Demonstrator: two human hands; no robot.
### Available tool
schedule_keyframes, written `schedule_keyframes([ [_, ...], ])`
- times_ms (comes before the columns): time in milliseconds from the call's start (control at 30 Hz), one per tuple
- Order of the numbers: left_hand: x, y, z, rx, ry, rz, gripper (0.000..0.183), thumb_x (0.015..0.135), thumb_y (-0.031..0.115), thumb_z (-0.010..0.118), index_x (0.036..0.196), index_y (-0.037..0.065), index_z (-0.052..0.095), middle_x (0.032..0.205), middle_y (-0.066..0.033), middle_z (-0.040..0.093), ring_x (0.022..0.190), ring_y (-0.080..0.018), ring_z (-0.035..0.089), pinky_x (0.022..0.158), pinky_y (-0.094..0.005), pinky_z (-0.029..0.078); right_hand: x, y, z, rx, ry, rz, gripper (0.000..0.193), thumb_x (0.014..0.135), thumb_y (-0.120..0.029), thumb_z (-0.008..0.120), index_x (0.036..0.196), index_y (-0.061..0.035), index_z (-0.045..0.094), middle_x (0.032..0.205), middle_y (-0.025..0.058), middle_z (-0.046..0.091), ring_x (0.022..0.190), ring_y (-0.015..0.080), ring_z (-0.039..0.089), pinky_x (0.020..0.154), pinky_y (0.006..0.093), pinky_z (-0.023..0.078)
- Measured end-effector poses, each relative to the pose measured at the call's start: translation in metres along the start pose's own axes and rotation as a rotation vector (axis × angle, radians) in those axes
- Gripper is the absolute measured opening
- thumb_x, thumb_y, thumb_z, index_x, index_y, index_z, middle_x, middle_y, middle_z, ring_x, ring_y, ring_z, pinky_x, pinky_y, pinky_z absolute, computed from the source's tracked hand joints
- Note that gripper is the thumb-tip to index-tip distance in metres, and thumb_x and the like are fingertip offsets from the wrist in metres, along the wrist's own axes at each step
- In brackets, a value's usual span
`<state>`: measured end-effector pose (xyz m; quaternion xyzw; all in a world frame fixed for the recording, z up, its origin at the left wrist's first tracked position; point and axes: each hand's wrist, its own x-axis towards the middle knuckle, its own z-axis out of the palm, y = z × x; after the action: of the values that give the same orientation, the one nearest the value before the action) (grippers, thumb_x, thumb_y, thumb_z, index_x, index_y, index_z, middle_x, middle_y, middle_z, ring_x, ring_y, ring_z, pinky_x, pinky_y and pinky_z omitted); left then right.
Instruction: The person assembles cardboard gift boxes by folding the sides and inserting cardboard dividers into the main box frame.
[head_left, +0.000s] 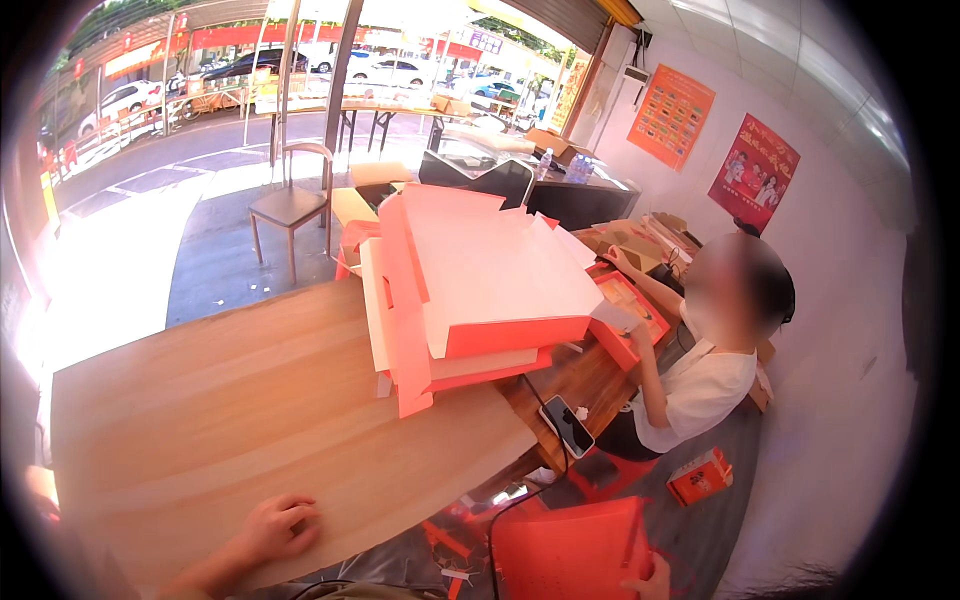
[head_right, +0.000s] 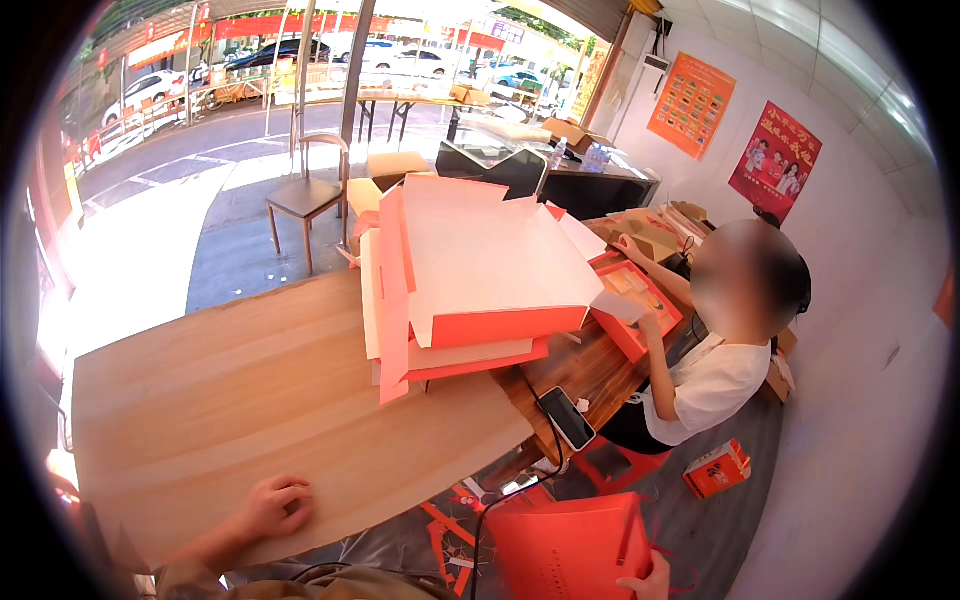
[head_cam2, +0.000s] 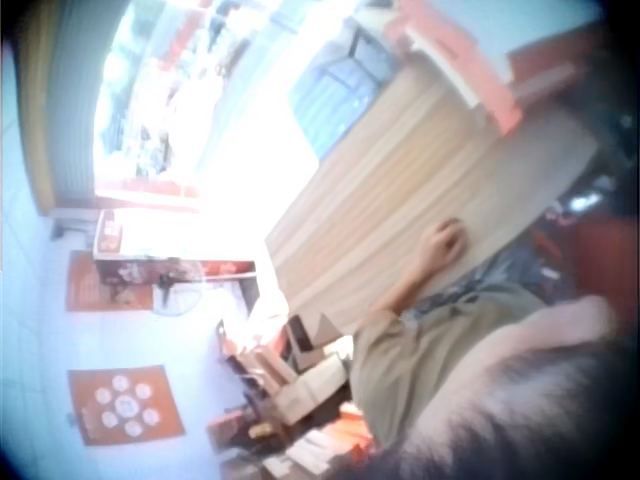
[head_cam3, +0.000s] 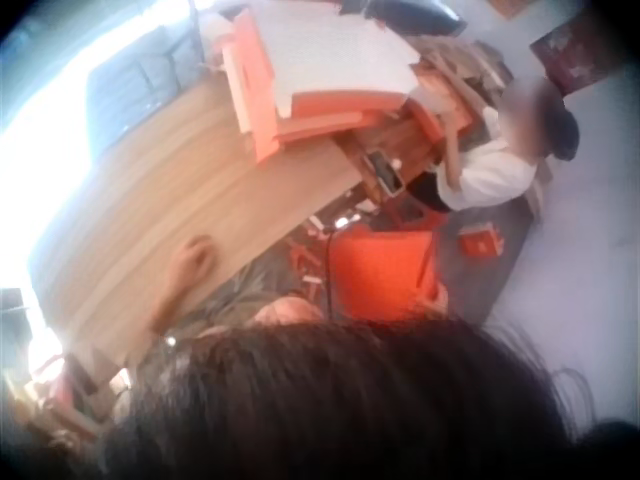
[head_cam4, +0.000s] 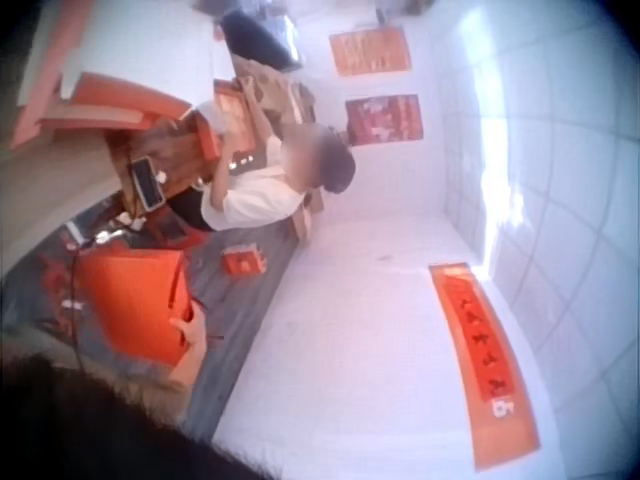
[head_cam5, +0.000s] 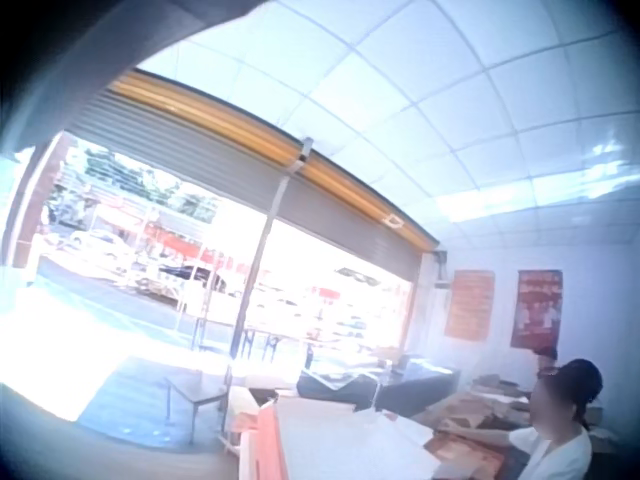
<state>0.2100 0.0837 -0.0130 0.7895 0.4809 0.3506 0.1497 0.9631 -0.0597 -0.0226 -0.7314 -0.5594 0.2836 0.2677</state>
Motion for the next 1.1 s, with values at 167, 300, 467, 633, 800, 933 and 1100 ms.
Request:
schedule_keyframes([
  [167,-0.012,0.003,-0.002,-0.073,0.041,-0.055,0.014,0.086,0.017,0.077,0.097,0.009,0.076,0.112,-0.0128,0.074,0.080,-0.0289,0.074,0.072,-0.0387,0.061,-0.045,-0.130,-0.125,0.256,0.246,0.019,0.084,0.075,-0.024,0.089,0.147,0.0016,0.054,0.140,0.0127,0.061,0.127,0.0235,0.057,0.110,0.0403,0.046],
  [300,-0.010,0.001,-0.002,-0.288,0.007,-0.211,0.013,0.091,0.017,0.074,0.100,0.007,0.076,0.109,-0.0112,0.074,0.079,-0.0237,0.074,0.071,-0.0351,0.060,-0.019,-0.188,-0.151,0.342,0.736,-0.242,0.079,0.079,-0.020,0.083,0.148,0.0031,0.052,0.141,0.0138,0.059,0.127,0.0243,0.057,0.110,0.0401,0.046],
  [467,-0.015,-0.017,0.003,-0.295,0.027,-0.189,0.015,0.095,0.017,0.072,0.103,0.004,0.076,0.101,-0.0100,0.075,0.078,-0.0171,0.073,0.070,-0.0308,0.058,0.054,-0.270,-0.135,0.550,1.118,-0.645,0.074,0.084,-0.015,0.077,0.149,0.0050,0.049,0.143,0.0151,0.057,0.126,0.0253,0.057,0.109,0.0398,0.046],
  [633,-0.023,-0.049,0.019,-0.707,0.102,-0.433,0.025,0.099,0.024,0.072,0.114,0.004,0.074,0.104,-0.0133,0.077,0.086,-0.0193,0.074,0.077,-0.0348,0.060,0.131,-0.426,-0.068,0.654,0.951,-1.077,0.069,0.088,-0.011,0.071,0.150,0.0068,0.046,0.146,0.0164,0.055,0.126,0.0264,0.057,0.109,0.0395,0.046],
  [800,-0.012,-0.076,-0.020,-1.269,0.315,-0.552,0.057,0.106,0.052,0.054,0.142,0.008,0.056,0.113,-0.0173,0.075,0.095,-0.0263,0.074,0.085,-0.0431,0.061,0.173,-0.559,0.076,0.337,0.626,-1.454,0.079,0.073,-0.012,0.089,0.141,0.0025,0.051,0.133,0.0164,0.061,0.123,0.0253,0.061,0.105,0.0404,0.050],
  [933,-0.021,-0.038,-0.096,-1.564,0.559,-0.331,0.083,0.103,0.073,0.036,0.154,0.008,0.041,0.136,-0.0169,0.065,0.117,-0.0312,0.067,0.098,-0.0507,0.057,0.141,-0.629,0.189,0.026,0.368,-1.861,0.069,0.059,-0.016,0.089,0.124,-0.0102,0.067,0.126,0.0073,0.068,0.114,0.0328,0.069,0.097,0.0463,0.058],
  [1100,-0.051,-0.023,-0.144,-1.591,0.942,-0.101,0.084,0.105,0.072,0.034,0.161,0.009,0.035,0.161,-0.0136,0.045,0.141,-0.0341,0.052,0.114,-0.0519,0.048,0.130,-0.607,0.337,-0.111,0.351,-2.290,0.032,0.086,-0.016,0.073,0.116,-0.0147,0.064,0.122,0.0051,0.067,0.121,0.0230,0.065,0.100,0.0424,0.056],
])
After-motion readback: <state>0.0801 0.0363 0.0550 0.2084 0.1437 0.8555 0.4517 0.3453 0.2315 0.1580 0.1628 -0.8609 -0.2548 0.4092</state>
